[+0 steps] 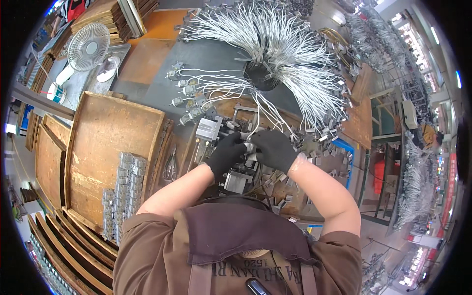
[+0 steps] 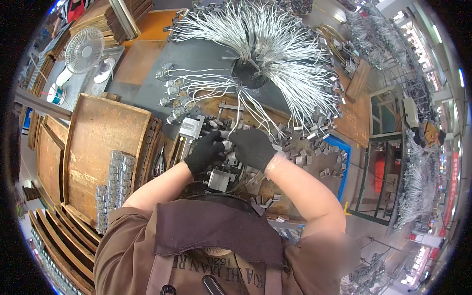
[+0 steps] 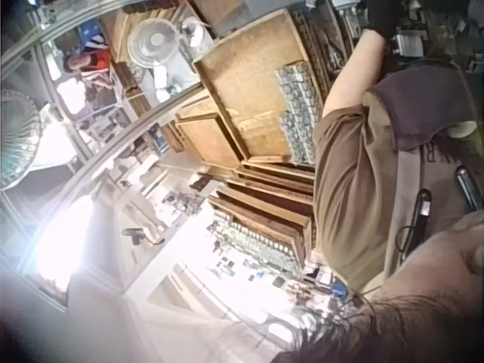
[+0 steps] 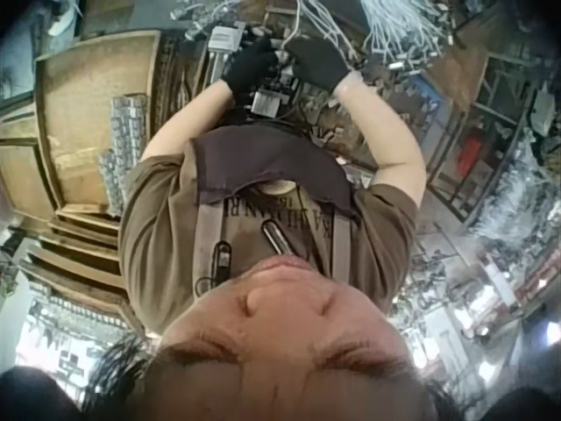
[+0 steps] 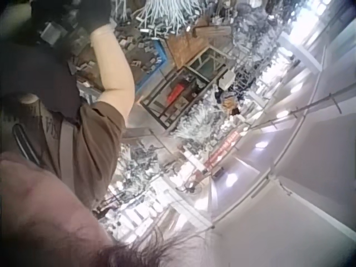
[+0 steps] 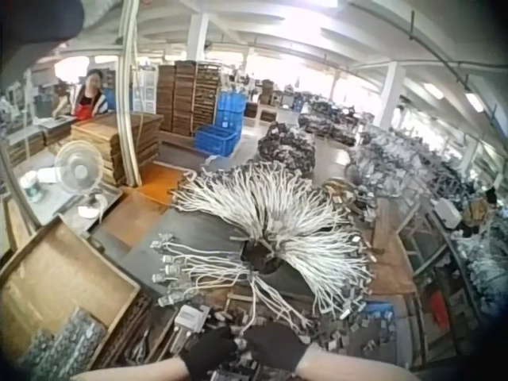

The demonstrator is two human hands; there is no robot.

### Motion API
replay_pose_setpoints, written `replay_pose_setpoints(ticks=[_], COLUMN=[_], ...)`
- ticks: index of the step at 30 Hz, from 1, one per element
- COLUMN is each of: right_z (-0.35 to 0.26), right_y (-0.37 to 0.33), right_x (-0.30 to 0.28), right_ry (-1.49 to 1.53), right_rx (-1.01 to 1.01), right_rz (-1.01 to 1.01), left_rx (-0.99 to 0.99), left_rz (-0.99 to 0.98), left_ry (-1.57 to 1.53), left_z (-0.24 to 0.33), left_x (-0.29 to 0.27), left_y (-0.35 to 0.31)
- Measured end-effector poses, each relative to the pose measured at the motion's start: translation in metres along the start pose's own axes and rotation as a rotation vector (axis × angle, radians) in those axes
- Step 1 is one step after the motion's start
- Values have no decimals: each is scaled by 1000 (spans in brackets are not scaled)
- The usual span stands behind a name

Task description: Manually feeding and processing bundles of wires using a stationary mechanical fixture.

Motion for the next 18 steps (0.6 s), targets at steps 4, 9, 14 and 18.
replay_pose_setpoints(ticks=[4,9,14,18], right_z=[9,17,24,29], right_y=[-10,0,7,2], right_x=[17,29,46,23], right_ry=[-94,-17,-66,-62], right_rx=[-75,37,107,92], right_rz=[14,-53,-86,184], left_rx=[315,303,412,278], left_rz=[128,118,158,154], left_ry=[750,781,789,806], left_z=[43,24,19,13], left_x=[-4,-7,-4,-2], left_y=[-27,-19,-5,13])
Point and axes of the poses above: each hand's wrist, its own y-axis towards the middle knuckle, its own x-axis out of the palm, z = x × y, the point moved 9 cm from there along y, towards the middle knuckle, and after that the axes turned 2 degrees about y, right-handed, at the moved point
